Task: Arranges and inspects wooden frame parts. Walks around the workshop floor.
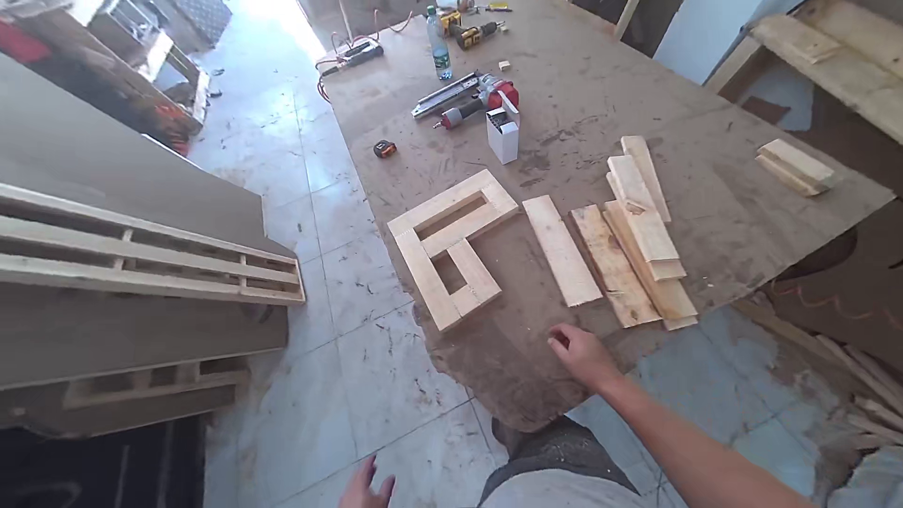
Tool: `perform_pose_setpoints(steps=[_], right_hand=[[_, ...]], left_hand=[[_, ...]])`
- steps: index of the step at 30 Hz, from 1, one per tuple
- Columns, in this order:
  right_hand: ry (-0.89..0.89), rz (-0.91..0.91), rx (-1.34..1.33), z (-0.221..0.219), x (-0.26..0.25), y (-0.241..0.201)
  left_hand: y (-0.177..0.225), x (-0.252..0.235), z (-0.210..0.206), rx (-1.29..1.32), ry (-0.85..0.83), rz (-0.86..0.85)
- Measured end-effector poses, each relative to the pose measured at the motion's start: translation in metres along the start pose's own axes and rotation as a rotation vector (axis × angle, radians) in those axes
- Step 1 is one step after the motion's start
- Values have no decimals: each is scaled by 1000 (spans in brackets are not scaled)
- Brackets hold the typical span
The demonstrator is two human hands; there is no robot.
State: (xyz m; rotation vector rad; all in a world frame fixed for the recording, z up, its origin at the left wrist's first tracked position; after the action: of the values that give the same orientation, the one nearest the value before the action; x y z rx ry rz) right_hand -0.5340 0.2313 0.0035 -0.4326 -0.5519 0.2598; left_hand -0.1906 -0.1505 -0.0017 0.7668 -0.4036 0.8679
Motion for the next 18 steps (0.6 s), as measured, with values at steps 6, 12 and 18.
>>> perform_pose_setpoints(steps=[6, 12, 18], right_hand=[[-217, 17, -329, -57, -14, -121], [-216, -125, -515, -81, -2, -149], [132, -643, -767, -99, 70, -130]], left_hand=[[191, -107, 41, -379, -37, -606], [311, -200, 23, -961, -368, -1093], [358, -233, 10, -1191, -746, -1292]])
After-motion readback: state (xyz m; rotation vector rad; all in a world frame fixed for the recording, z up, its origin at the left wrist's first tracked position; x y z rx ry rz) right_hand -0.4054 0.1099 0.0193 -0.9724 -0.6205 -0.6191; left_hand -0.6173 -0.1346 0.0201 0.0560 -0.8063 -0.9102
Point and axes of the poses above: each hand's wrist, its own x-axis away from the middle knuckle, its own z-axis out of the back of the hand, y = z × x, the point moved 4 cm from there along -x, towards the middle knuckle, and after that the axes turned 11 degrees about x, right-handed, at the moved point
